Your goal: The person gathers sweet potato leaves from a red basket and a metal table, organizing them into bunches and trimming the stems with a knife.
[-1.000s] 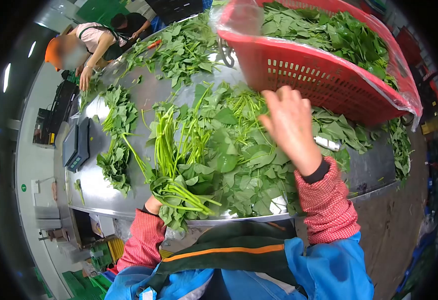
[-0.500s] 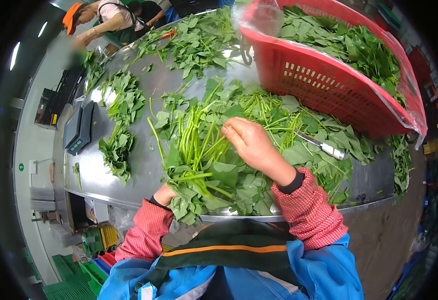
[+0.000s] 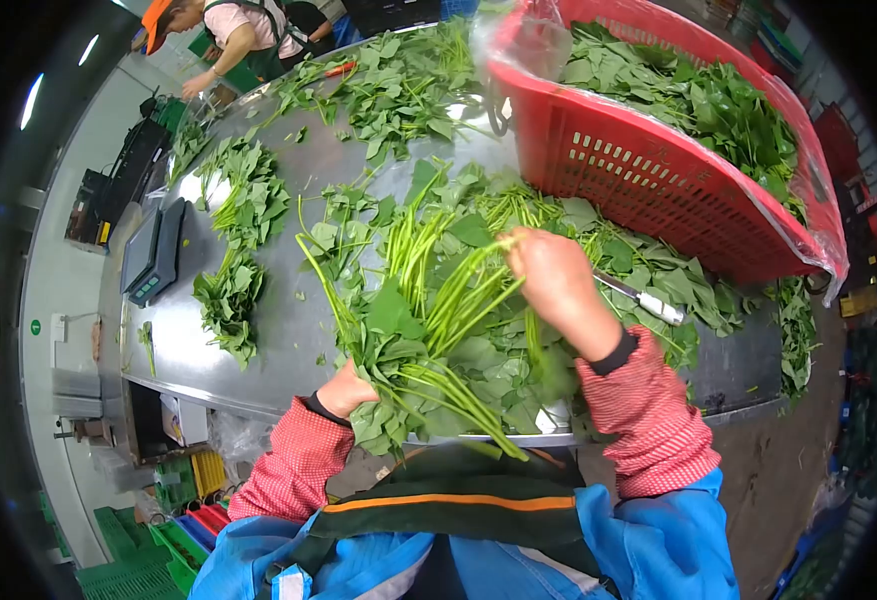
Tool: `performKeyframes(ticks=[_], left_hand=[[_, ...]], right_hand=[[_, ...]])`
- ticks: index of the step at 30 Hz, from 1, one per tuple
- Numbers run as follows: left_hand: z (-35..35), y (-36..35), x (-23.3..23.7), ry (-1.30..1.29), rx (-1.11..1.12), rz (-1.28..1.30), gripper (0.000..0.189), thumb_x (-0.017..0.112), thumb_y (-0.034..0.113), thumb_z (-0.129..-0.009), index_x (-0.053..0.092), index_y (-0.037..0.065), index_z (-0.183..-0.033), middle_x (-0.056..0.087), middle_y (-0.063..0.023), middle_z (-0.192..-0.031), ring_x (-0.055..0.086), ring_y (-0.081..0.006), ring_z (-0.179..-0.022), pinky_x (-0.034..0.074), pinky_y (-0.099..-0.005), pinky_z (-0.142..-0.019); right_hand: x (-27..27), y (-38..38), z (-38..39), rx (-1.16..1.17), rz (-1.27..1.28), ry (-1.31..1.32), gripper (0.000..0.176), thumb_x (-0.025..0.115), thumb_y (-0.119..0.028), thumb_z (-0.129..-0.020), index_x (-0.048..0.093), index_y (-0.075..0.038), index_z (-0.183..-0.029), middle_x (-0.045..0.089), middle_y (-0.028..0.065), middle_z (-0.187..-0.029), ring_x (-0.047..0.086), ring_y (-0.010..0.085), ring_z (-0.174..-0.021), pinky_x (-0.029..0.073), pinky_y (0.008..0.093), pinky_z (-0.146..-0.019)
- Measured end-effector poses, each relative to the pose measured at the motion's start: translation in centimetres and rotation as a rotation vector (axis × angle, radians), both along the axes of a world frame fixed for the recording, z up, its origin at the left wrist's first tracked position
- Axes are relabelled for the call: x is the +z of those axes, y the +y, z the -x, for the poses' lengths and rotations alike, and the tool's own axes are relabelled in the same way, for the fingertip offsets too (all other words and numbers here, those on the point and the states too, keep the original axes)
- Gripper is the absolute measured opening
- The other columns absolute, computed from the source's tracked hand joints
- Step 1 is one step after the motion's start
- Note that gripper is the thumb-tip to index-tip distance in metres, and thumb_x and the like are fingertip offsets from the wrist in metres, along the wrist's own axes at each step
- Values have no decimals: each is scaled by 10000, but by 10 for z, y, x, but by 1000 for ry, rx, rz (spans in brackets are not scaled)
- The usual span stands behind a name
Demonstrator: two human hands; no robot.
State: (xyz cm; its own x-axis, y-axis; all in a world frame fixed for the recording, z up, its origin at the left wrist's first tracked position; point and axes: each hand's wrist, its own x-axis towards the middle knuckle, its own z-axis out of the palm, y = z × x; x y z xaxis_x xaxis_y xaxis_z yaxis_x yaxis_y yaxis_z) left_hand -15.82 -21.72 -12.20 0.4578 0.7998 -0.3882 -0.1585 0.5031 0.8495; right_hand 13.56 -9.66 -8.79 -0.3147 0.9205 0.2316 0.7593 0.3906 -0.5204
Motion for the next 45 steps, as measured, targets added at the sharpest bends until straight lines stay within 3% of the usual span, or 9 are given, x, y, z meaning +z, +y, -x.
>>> performKeyframes(ticks=[6, 8, 11, 18, 25, 29, 32, 34, 45], left_hand=[[39, -10, -6, 116, -39, -38, 651, 600, -63, -657, 499, 9, -1296, 602, -56, -1201, 555, -167, -1090, 426, -331, -970], [42, -11, 2, 135, -34, -13, 633, 626, -50, -661, 509, 5, -1281, 604, -52, -1185, 552, -162, -1076, 420, -323, -968], [41, -9, -3, 231, -134, -3, 679, 657, -37, -673, 464, 6, -1323, 582, -41, -1199, 522, -149, -1098, 400, -308, -980], [-6, 14, 31, 259, -367, -177, 821, 660, -55, -696, 303, 36, -1430, 528, -29, -1251, 462, -124, -1148, 369, -302, -1008], [12, 9, 27, 295, -288, -92, 781, 646, -75, -652, 393, 25, -1384, 546, -48, -1252, 496, -147, -1140, 379, -313, -1007], [31, 0, 21, 271, -171, -28, 667, 653, -49, -665, 484, 4, -1308, 591, -55, -1190, 529, -161, -1107, 404, -315, -980], [44, -1, 5, 200, -32, -5, 666, 636, -46, -670, 482, 12, -1315, 585, -62, -1214, 543, -165, -1106, 408, -312, -981], [45, 2, 1, 134, 65, -48, 650, 626, -34, -677, 490, 14, -1311, 588, -63, -1223, 564, -175, -1094, 441, -323, -954], [9, 7, -11, -111, 339, 160, 570, 592, -17, -749, 478, 5, -1307, 611, -109, -1192, 622, -221, -1033, 509, -362, -891]], right_hand=[[-40, -6, -71, 314, -251, -148, 345, 530, -293, -929, 596, -36, -709, 592, 166, -669, 592, 318, -576, 484, 414, -580], [0, 5, -92, -121, 286, 107, 282, 526, -262, -948, 592, -46, -779, 601, 81, -691, 564, 228, -540, 497, 384, -575], [34, 7, -68, 145, 564, 656, 214, 522, -237, -964, 574, -39, -900, 584, 4, -771, 531, 159, -543, 483, 373, -544], [53, 25, 49, 633, 633, 607, 663, 715, -388, -817, 449, -44, -1318, 503, 118, -1268, 509, 219, -1100, 454, 352, -896], [50, 38, 35, 529, 188, 88, 401, 663, -400, -848, 671, -7, -770, 577, 185, -653, 564, 238, -595, 454, 385, -594], [44, 45, -30, 166, 687, 1068, 232, 620, -314, -910, 650, -89, -865, 518, -61, -624, 414, 12, -513, 324, 197, -454], [7, 41, -42, 95, 95, 502, 347, 678, -348, -848, 590, -47, -997, 449, -20, -649, 452, 116, -585, 392, 287, -529], [41, 4, -38, -26, 405, 209, 586, 768, -320, -748, 505, -82, -1215, 508, 42, -773, 493, 151, -715, 453, 293, -679], [7, -71, 41, 340, 682, 1133, 773, 768, -194, -786, 329, -145, -1421, 429, 2, -883, 452, 77, -721, 408, 227, -607]])
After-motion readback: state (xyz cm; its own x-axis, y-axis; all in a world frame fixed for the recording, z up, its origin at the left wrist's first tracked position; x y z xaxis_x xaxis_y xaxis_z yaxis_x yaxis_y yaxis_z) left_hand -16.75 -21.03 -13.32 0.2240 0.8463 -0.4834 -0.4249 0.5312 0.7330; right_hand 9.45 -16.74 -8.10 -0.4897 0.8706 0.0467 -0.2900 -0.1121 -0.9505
